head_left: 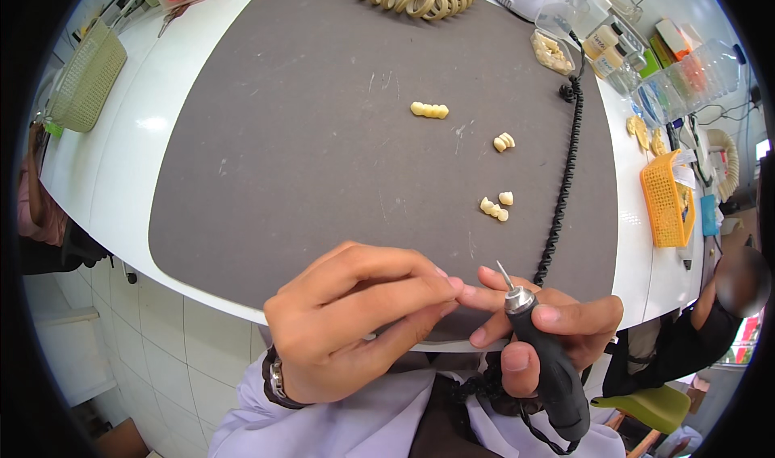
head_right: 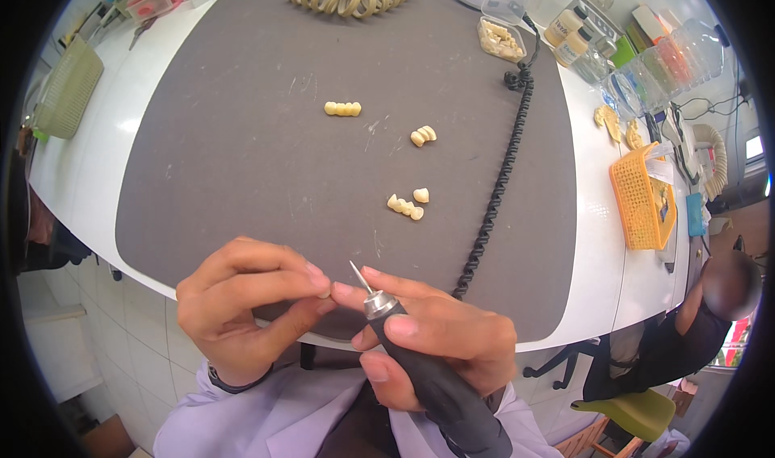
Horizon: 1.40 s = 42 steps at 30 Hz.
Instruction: The person holds small dental crown components and applies a rotating polishing tool to the surfaces. The person turns the crowns over to polish different sides and moves them between the workstation mat and the tool tip.
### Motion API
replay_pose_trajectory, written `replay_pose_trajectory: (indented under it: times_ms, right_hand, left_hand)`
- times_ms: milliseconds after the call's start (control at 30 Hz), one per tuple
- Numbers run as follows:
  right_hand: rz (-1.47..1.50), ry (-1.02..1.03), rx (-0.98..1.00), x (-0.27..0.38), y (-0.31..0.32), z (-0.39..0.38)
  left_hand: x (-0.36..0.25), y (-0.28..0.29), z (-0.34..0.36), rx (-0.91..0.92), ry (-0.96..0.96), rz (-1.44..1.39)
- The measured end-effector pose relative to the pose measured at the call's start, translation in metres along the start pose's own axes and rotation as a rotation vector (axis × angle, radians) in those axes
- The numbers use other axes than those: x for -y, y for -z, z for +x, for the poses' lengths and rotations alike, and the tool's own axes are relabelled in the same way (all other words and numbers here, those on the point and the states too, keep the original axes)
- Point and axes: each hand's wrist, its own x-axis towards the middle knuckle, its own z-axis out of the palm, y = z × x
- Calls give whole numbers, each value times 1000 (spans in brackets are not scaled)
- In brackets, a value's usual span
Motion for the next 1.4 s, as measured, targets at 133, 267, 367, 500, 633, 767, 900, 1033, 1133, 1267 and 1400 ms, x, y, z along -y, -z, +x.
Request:
replay_pose_trajectory:
  times_ms: [133, 267, 367, 500, 633, 767, 900, 1033, 1133, 1267, 1400]
  right_hand:
    - [39, -6, 3, 1, -1, 0]
    - [44, -18, 19, 3, 1, 1]
    - [21, -19, 57, 2, 3, 1]
    - [-58, -12, 137, 6, 4, 4]
    - [-162, 27, 205, 9, 4, 7]
    - [-238, 73, 236, 8, 5, 10]
    - [-275, 87, 229, 4, 2, 8]
    - [-310, 50, 259, 8, 2, 9]
    - [-359, 19, 345, 14, 4, 13]
    - [-354, 29, 351, 9, 3, 12]
    - [-379, 19, 381, 12, 3, 13]
  left_hand:
    - [-6, -2, -1, -38, 51, -103]
    - [-1, 1, 1, 20, -35, -97]
    - [3, 4, 0, 53, -114, -50]
    - [1, 3, -2, 15, -83, -36]
    - [-4, 3, -5, -19, -22, -62]
    - [-2, 1, -2, -17, -115, 17]
    - [0, 1, -5, -27, -122, 8]
    - [0, 1, -5, -19, -112, -4]
    - [1, 2, -6, -11, -116, -4]
    - [2, 2, -7, -15, -108, 9]
    - [2, 2, -7, -15, -124, 18]
